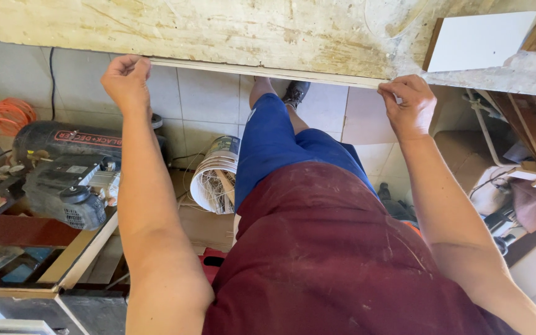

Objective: The person holds a white panel against the edge of a workbench, later picks up a roll of adhesive tape and a thin white strip, applies the tape to the strip, cuts the tape with a blade, and presses the taped strip onto the edge.

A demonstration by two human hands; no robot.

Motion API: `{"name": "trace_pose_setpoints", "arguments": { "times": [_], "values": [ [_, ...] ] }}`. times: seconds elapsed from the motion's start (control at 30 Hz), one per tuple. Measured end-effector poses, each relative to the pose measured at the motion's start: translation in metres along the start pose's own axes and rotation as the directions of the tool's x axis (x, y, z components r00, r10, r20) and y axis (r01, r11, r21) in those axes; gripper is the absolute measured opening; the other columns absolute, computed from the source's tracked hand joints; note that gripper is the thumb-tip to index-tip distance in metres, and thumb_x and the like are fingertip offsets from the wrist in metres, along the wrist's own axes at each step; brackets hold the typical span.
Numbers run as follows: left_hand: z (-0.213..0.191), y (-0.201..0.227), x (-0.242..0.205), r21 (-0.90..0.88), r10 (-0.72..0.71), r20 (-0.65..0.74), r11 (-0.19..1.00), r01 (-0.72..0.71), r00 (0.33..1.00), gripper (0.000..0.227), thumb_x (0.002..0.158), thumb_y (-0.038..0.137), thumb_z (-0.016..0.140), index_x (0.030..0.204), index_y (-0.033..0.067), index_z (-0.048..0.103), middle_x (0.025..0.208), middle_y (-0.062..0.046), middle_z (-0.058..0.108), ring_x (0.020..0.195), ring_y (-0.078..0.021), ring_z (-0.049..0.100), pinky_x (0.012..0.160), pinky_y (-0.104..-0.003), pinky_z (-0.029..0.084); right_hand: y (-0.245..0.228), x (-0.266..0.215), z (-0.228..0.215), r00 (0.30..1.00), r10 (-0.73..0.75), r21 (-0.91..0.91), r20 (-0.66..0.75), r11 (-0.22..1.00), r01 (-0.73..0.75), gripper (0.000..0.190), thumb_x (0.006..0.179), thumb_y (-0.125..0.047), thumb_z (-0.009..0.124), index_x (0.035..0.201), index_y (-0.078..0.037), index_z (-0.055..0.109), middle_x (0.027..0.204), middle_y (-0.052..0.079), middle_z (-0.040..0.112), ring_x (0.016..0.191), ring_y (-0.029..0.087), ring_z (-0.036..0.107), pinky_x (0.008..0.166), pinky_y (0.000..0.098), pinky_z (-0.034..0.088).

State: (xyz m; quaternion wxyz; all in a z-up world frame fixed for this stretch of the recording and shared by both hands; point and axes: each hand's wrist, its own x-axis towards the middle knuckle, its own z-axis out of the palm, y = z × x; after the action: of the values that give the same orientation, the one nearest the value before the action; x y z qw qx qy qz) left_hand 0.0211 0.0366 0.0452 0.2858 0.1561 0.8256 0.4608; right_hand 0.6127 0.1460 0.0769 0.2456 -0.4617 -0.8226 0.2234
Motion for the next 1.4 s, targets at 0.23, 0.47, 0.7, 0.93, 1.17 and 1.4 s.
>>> {"name": "trace_pose_setpoints", "arguments": {
  "times": [0.23,0.47,0.7,0.93,1.17,1.4],
  "values": [
    [0.003,-0.014,0.005,-0.011,0.019,-0.072,1.0,-0.02,0.997,0.01,0.075,0.0,0.086,0.076,0.0077,0.08,0.062,0.0,0.07,0.058,-0.0074,0.061,0.055,-0.024,0.052,-0.001,0.001,-0.003,1.0,-0.01,0.018,0.006,1.0,0.01,0.013,0.099,0.004,0.098,0.101,-0.002,0.087,0.099,0.014,0.075,0.089,0.027,0.07,0.077,0.036,0.057],
    [0.004,-0.004,-0.004,-0.017,-0.023,-0.082,1.0,0.022,0.996,0.006,0.08,0.004,0.086,0.08,0.0066,0.081,0.064,0.001,0.069,0.059,-0.0076,0.062,0.059,-0.024,0.056,-0.006,0.0,-0.003,0.996,0.088,0.08,0.031,0.993,-0.09,0.013,0.097,0.009,0.096,0.103,0.002,0.087,0.099,0.018,0.074,0.086,0.026,0.071,0.069,0.0324,0.06],
    [0.005,-0.018,-0.001,-0.059,0.045,-0.065,0.997,-0.049,0.997,0.009,0.086,0.001,0.083,0.081,0.0068,0.078,0.067,-0.001,0.072,0.06,-0.0094,0.063,0.061,-0.026,0.057,-0.006,0.0,0.002,0.998,0.062,-0.04,-0.012,0.997,-0.062,0.012,0.091,0.002,0.09,0.099,-0.006,0.087,0.096,0.01,0.073,0.078,0.021,0.064,0.065,0.0306,0.053],
    [0.008,-0.013,-0.006,-0.058,0.072,-0.083,0.995,-0.077,0.994,0.008,0.085,0.002,0.082,0.08,0.0073,0.079,0.068,-0.001,0.074,0.059,-0.0084,0.064,0.06,-0.025,0.058,0.001,-0.002,0.001,0.999,0.03,-0.067,0.024,0.997,-0.028,0.009,0.097,-0.004,0.093,0.102,-0.007,0.087,0.099,0.009,0.072,0.091,0.025,0.068,0.056,0.0327,0.047],
    [0.006,0.002,-0.03,0.243,0.326,-0.075,0.923,-0.299,0.942,0.015,0.088,0.018,0.084,0.101,0.0108,0.08,0.096,-0.003,0.08,0.088,-0.0165,0.076,0.08,-0.032,0.065,-0.006,0.005,-0.012,0.996,-0.038,-0.015,0.081,0.999,0.039,0.015,0.099,0.007,0.086,0.097,-0.003,0.076,0.097,0.008,0.074,0.092,0.03,0.067,0.098,0.0434,0.049],
    [0.086,0.089,-0.164,-0.072,0.852,0.366,0.426,-0.902,0.374,0.027,0.092,0.035,0.085,0.108,0.0137,0.079,0.113,-0.006,0.076,0.103,-0.0284,0.07,0.096,-0.045,0.05,-0.101,0.045,-0.046,0.971,-0.136,0.336,0.196,0.94,0.063,0.011,0.103,0.001,0.077,0.092,-0.004,0.076,0.093,0.013,0.074,0.087,0.035,0.065,0.088,0.0467,0.052]
  ]
}}
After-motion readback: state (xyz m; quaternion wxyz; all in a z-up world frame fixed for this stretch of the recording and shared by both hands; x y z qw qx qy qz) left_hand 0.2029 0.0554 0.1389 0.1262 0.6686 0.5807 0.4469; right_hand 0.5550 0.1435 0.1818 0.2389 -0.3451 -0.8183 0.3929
